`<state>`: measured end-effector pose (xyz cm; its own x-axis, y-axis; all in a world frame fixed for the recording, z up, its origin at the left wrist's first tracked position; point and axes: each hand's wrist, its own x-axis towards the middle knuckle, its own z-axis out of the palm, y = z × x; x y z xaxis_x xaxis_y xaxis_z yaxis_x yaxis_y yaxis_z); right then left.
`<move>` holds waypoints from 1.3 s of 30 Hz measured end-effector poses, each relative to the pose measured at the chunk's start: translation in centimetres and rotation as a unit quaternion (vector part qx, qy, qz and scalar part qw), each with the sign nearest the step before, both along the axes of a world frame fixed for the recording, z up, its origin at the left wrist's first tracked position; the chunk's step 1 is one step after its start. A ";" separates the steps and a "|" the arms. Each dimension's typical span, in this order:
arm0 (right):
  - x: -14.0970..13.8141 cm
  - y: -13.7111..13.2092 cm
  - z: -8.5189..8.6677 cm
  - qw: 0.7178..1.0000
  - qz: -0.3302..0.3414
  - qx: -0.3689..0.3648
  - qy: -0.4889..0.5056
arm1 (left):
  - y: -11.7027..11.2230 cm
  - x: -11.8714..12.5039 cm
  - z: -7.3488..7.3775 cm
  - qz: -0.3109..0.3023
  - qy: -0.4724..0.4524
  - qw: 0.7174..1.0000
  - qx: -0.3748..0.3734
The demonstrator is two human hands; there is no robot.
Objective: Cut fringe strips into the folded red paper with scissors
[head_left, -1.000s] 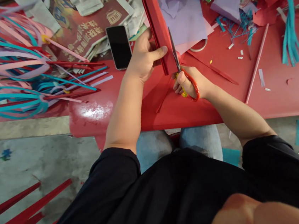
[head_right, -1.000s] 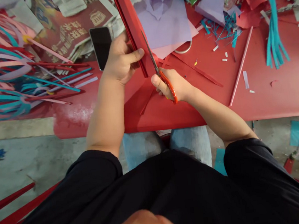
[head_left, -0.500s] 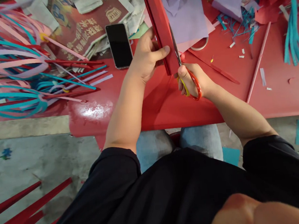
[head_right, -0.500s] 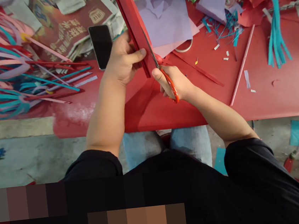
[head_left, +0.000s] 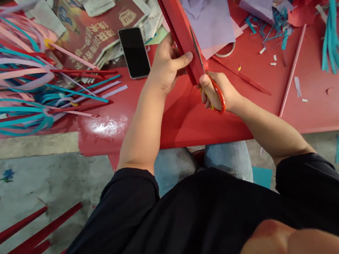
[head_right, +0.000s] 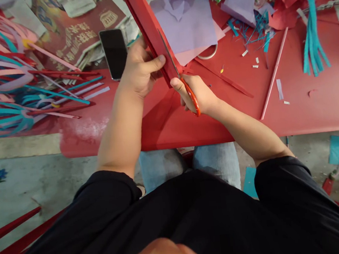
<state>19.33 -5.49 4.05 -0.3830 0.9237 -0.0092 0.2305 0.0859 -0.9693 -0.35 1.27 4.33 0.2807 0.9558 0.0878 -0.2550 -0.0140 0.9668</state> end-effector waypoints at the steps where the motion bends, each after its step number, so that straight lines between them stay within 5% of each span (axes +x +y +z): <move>1: 0.0 0.0 0.0 1.000 0.000 -0.002 0.000 | 0.2 0.0 -0.3 0.000 -0.002 1.000 0.002; 23: 0.5 0.6 0.4 0.998 0.050 0.044 -0.006 | 1.8 -0.2 -2.8 -0.056 0.027 0.998 0.020; 30: 0.8 0.8 1.2 0.994 0.038 0.093 -0.039 | 0.7 0.0 -1.8 -0.049 0.072 0.996 0.035; 39: 0.6 0.6 0.4 0.999 -0.001 0.046 -0.010 | 0.8 -0.1 -1.8 -0.047 0.084 0.994 0.058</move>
